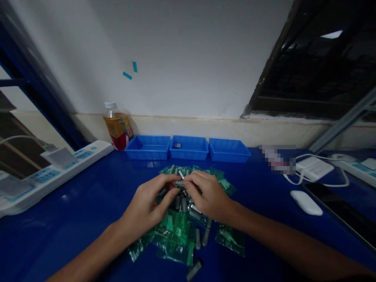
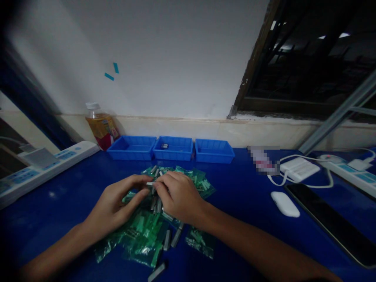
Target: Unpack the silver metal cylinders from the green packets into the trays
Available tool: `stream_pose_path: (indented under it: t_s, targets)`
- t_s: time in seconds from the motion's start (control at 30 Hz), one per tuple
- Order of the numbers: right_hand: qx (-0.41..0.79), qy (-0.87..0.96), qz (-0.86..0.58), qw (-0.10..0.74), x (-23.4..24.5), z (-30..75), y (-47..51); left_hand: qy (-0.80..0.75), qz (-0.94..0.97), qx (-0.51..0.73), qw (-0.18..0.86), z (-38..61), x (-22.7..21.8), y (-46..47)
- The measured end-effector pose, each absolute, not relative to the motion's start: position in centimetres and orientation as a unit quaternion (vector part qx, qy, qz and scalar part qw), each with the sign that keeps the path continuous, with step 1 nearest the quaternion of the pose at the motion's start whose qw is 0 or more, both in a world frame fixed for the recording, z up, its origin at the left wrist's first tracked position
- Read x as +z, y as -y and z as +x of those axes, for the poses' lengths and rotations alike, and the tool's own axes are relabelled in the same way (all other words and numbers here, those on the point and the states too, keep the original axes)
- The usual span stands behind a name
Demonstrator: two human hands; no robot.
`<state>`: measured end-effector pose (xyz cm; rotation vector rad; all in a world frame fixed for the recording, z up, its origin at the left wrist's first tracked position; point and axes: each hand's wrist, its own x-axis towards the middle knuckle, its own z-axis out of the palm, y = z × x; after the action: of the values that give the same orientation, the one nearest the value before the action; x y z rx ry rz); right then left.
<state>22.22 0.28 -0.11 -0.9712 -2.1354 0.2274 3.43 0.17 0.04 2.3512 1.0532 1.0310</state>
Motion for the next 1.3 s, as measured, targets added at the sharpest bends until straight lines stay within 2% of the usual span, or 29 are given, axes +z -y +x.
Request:
stream_pose_path:
  t_s: [0.13, 0.27, 0.43, 0.6, 0.63, 0.73, 0.83, 0.97, 1.1, 1.3]
  targets:
    - [0.115, 0.837, -0.377, 0.38, 0.1, 22.2, -0.2, -0.364, 0.848, 0.359, 0.142, 3.2, 0.3, -0.2]
    - [0.037, 0.855, -0.355, 0.377, -0.5, 22.1, -0.2, -0.397, 0.826, 0.368, 0.157, 3.5, 0.2, -0.3]
    - [-0.054, 0.886, -0.344, 0.306, 0.0, 22.4, -0.4, -0.416, 0.825, 0.33, 0.193, 3.6, 0.1, -0.6]
    - [-0.102, 0.85, -0.434, 0.281, 3.0, 23.2, -6.4, -0.422, 0.85, 0.275, 0.155, 3.1, -0.3, -1.4]
    - [-0.1, 0.841, -0.471, 0.248, 3.5, 23.2, -8.4, -0.425, 0.852, 0.27, 0.145, 3.0, -0.4, -1.6]
    - [-0.04, 0.818, -0.57, 0.068, 4.1, 22.4, -14.0, -0.432, 0.853, 0.263, 0.131, 2.7, -0.7, -1.9]
    - [-0.006, 0.799, -0.601, 0.013, 3.5, 21.2, -17.3, -0.43, 0.855, 0.252, 0.145, 2.4, -1.1, -2.3]
    - [-0.01, 0.779, -0.627, 0.023, 2.6, 20.3, -17.9, -0.432, 0.855, 0.226, 0.176, 2.1, -1.6, -2.8]
    - [-0.048, 0.757, -0.648, 0.072, 2.4, 20.5, -15.3, -0.436, 0.854, 0.216, 0.184, 2.0, -1.8, -2.8]
    - [-0.044, 0.834, -0.529, 0.148, 0.7, 22.0, -10.1, -0.49, 0.845, 0.169, 0.132, 1.5, -1.9, -3.1]
